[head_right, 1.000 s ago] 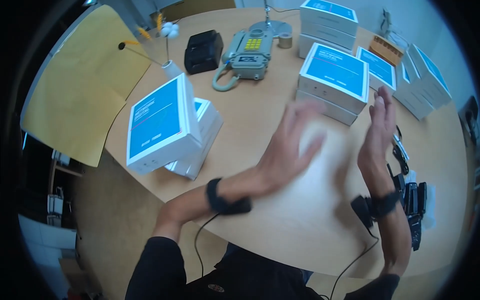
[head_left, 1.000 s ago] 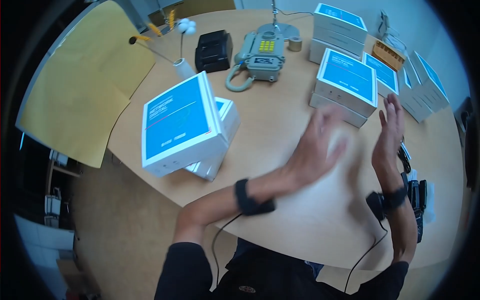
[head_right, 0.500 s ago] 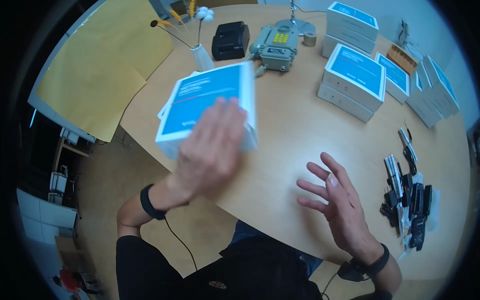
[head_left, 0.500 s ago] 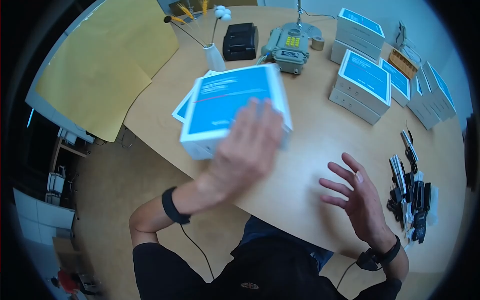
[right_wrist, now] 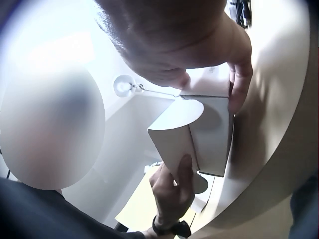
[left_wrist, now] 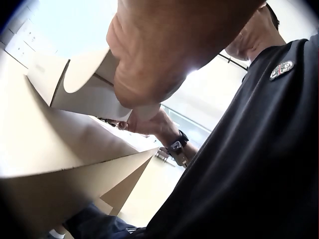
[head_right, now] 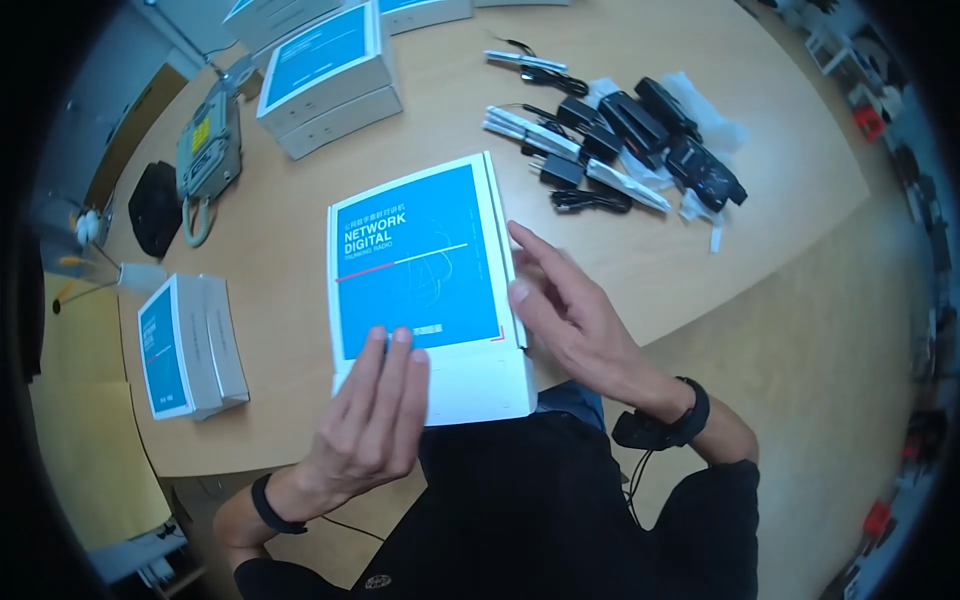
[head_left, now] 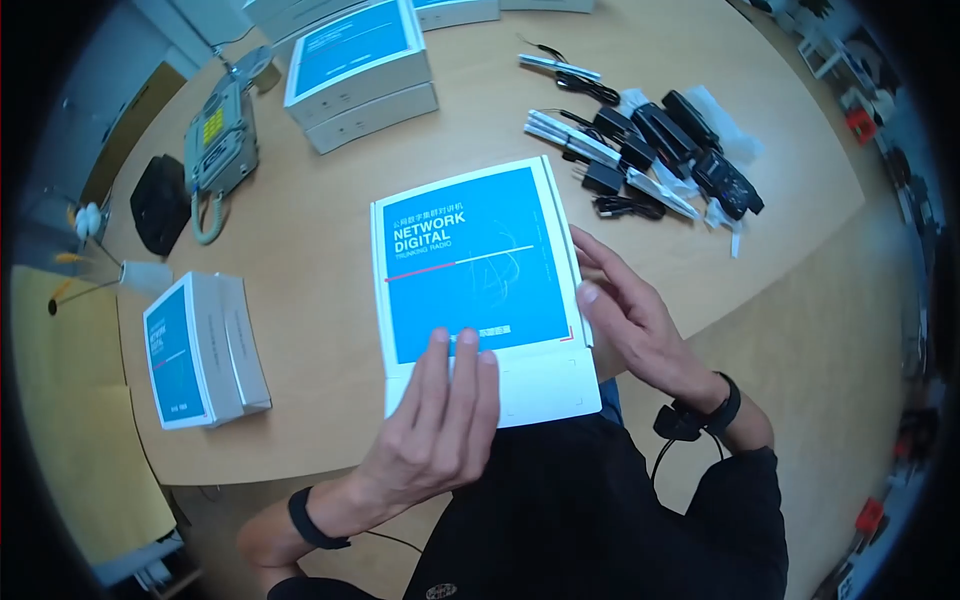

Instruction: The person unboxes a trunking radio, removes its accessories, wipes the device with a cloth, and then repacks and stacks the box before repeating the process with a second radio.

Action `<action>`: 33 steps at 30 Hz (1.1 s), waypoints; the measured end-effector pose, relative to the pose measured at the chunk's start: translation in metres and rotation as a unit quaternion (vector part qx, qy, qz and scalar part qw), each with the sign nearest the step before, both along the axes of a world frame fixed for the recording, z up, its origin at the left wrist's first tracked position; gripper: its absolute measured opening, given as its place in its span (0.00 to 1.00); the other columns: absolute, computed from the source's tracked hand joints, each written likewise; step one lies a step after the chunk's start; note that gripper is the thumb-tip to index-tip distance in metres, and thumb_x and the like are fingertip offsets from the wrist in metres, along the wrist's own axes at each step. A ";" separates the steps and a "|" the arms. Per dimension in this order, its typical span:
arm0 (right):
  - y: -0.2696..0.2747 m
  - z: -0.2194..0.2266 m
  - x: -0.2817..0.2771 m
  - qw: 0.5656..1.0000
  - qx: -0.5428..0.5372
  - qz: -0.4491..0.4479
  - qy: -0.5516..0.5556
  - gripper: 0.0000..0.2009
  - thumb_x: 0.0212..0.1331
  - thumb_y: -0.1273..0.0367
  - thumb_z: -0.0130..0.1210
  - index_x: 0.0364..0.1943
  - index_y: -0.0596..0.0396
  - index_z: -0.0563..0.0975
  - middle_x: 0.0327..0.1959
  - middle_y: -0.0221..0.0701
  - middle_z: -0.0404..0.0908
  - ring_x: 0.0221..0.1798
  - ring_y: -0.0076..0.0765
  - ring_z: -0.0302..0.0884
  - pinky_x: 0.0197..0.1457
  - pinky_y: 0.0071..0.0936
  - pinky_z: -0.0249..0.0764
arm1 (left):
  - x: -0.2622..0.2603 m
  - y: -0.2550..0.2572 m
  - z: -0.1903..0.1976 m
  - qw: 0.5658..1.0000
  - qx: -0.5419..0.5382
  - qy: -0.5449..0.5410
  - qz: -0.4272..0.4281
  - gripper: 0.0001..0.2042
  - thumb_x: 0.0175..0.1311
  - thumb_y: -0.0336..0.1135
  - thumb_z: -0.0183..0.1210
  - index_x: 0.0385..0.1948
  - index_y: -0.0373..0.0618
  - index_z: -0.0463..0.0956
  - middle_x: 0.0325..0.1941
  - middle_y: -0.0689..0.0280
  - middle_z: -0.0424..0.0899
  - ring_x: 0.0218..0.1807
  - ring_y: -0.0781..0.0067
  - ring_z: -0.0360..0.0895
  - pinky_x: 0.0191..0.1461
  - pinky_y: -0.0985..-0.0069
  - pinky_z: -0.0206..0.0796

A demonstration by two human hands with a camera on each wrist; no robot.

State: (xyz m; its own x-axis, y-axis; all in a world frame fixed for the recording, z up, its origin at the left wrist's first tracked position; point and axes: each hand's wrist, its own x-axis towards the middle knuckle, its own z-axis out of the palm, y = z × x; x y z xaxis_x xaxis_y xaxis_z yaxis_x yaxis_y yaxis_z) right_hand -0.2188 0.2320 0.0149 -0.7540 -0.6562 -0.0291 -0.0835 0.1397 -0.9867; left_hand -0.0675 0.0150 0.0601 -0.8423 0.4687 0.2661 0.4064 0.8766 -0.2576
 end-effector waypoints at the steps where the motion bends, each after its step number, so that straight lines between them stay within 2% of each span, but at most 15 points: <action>1: 0.002 0.003 0.003 0.986 0.011 -0.065 0.154 0.26 0.76 0.62 0.48 0.73 0.61 0.64 0.56 0.43 0.73 0.50 0.33 0.74 0.57 0.32 0.71 | -0.004 -0.002 0.015 1.000 0.006 0.004 -0.009 0.14 0.68 0.25 0.56 0.52 0.29 0.77 0.51 0.43 0.85 0.54 0.43 0.85 0.52 0.64 0.82; 2: 0.007 0.002 0.006 0.986 0.012 -0.068 0.152 0.26 0.76 0.62 0.48 0.73 0.61 0.64 0.56 0.43 0.73 0.50 0.33 0.74 0.57 0.32 0.71 | -0.007 -0.003 0.031 1.000 0.010 0.012 -0.016 0.13 0.67 0.24 0.57 0.51 0.29 0.78 0.47 0.44 0.87 0.52 0.44 0.86 0.50 0.65 0.82; 4: 0.024 -0.001 0.014 0.867 -0.032 -0.144 0.476 0.25 0.74 0.59 0.48 0.67 0.63 0.69 0.57 0.48 0.73 0.55 0.46 0.76 0.60 0.39 0.72 | -0.019 0.003 0.066 0.997 0.070 0.022 0.003 0.10 0.64 0.26 0.62 0.44 0.33 0.81 0.39 0.49 0.89 0.46 0.53 0.89 0.45 0.69 0.81; 6: 0.031 -0.018 0.030 0.847 -0.093 -0.074 0.518 0.24 0.73 0.53 0.50 0.62 0.56 0.74 0.61 0.49 0.77 0.59 0.53 0.76 0.61 0.45 0.72 | -0.033 0.006 0.102 0.994 0.095 -0.010 0.045 0.09 0.62 0.26 0.63 0.42 0.37 0.81 0.37 0.53 0.89 0.40 0.60 0.89 0.37 0.69 0.80; 8: 0.016 0.003 0.036 0.790 0.029 -0.029 0.612 0.24 0.72 0.50 0.53 0.60 0.51 0.77 0.63 0.41 0.79 0.61 0.52 0.76 0.62 0.45 0.70 | -0.067 -0.021 0.135 0.996 0.072 -0.060 0.009 0.10 0.62 0.25 0.63 0.44 0.40 0.82 0.34 0.59 0.88 0.30 0.63 0.86 0.27 0.70 0.74; 10: 0.001 -0.006 0.040 0.807 0.020 -0.071 0.585 0.23 0.68 0.49 0.57 0.57 0.48 0.79 0.62 0.34 0.80 0.62 0.47 0.77 0.64 0.46 0.68 | -0.099 -0.044 0.127 0.990 0.006 0.137 -0.005 0.14 0.64 0.28 0.65 0.50 0.39 0.80 0.41 0.57 0.89 0.38 0.55 0.86 0.39 0.65 0.75; 11: -0.002 -0.006 0.037 0.811 0.071 -0.030 0.580 0.22 0.66 0.50 0.59 0.57 0.48 0.79 0.61 0.34 0.80 0.63 0.45 0.76 0.64 0.45 0.68 | -0.113 -0.055 0.144 0.989 -0.079 0.122 0.031 0.18 0.65 0.30 0.66 0.55 0.40 0.78 0.43 0.56 0.89 0.43 0.54 0.86 0.48 0.61 0.74; 12: -0.004 -0.006 0.035 0.811 0.122 0.012 0.572 0.22 0.65 0.52 0.61 0.57 0.48 0.79 0.60 0.34 0.80 0.64 0.44 0.76 0.65 0.45 0.67 | -0.130 -0.068 0.132 0.991 0.103 0.039 0.077 0.20 0.65 0.30 0.66 0.58 0.41 0.76 0.50 0.55 0.87 0.50 0.53 0.84 0.52 0.62 0.73; 13: -0.005 -0.015 0.035 0.836 0.119 0.050 0.534 0.19 0.59 0.59 0.64 0.54 0.49 0.81 0.54 0.31 0.83 0.59 0.38 0.79 0.63 0.42 0.68 | -0.141 -0.073 0.125 0.991 0.103 0.036 0.080 0.20 0.65 0.30 0.66 0.58 0.41 0.76 0.50 0.55 0.87 0.50 0.53 0.84 0.52 0.62 0.73; 19: 0.006 -0.029 0.040 0.828 0.063 0.055 0.554 0.13 0.47 0.71 0.64 0.41 0.51 0.85 0.39 0.25 0.83 0.43 0.30 0.82 0.57 0.34 0.69 | -0.161 -0.094 0.094 0.975 -0.033 0.211 0.068 0.23 0.63 0.31 0.67 0.59 0.39 0.73 0.57 0.53 0.80 0.58 0.53 0.78 0.59 0.63 0.73; 25: 0.020 -0.051 0.040 0.848 -0.068 0.044 0.523 0.16 0.52 0.68 0.66 0.48 0.50 0.85 0.48 0.32 0.83 0.50 0.35 0.82 0.59 0.39 0.70 | -0.049 -0.008 0.042 0.945 0.219 -0.239 0.045 0.35 0.63 0.48 0.67 0.70 0.43 0.67 0.73 0.45 0.66 0.70 0.37 0.67 0.72 0.48 0.59; 26: 0.018 -0.049 0.041 0.808 -0.119 -0.037 0.576 0.17 0.56 0.64 0.66 0.50 0.50 0.85 0.51 0.33 0.82 0.53 0.36 0.80 0.61 0.40 0.69 | -0.040 -0.001 0.030 0.930 0.218 -0.290 0.061 0.38 0.62 0.50 0.67 0.72 0.45 0.65 0.77 0.43 0.61 0.73 0.35 0.64 0.75 0.46 0.55; 28: 0.017 -0.037 0.038 0.753 -0.160 -0.119 0.627 0.19 0.59 0.60 0.66 0.52 0.51 0.84 0.54 0.34 0.82 0.56 0.38 0.79 0.63 0.41 0.69 | -0.029 0.003 0.007 0.938 0.202 -0.274 0.068 0.36 0.63 0.47 0.66 0.73 0.46 0.64 0.78 0.44 0.58 0.74 0.36 0.62 0.76 0.46 0.54; 30: 0.018 -0.011 0.029 0.832 0.075 -0.026 0.549 0.24 0.67 0.48 0.57 0.55 0.50 0.83 0.57 0.38 0.80 0.64 0.43 0.73 0.68 0.51 0.66 | -0.026 0.003 -0.004 0.945 0.185 -0.259 0.069 0.35 0.64 0.44 0.64 0.73 0.48 0.64 0.80 0.44 0.56 0.76 0.37 0.61 0.77 0.46 0.52; 33: 0.005 -0.027 0.032 0.837 0.127 -0.012 0.533 0.22 0.66 0.49 0.58 0.49 0.53 0.83 0.44 0.29 0.80 0.54 0.34 0.79 0.72 0.49 0.63 | -0.029 -0.004 -0.007 0.953 0.170 -0.244 0.060 0.31 0.68 0.36 0.59 0.74 0.51 0.64 0.81 0.47 0.55 0.80 0.37 0.53 0.78 0.42 0.48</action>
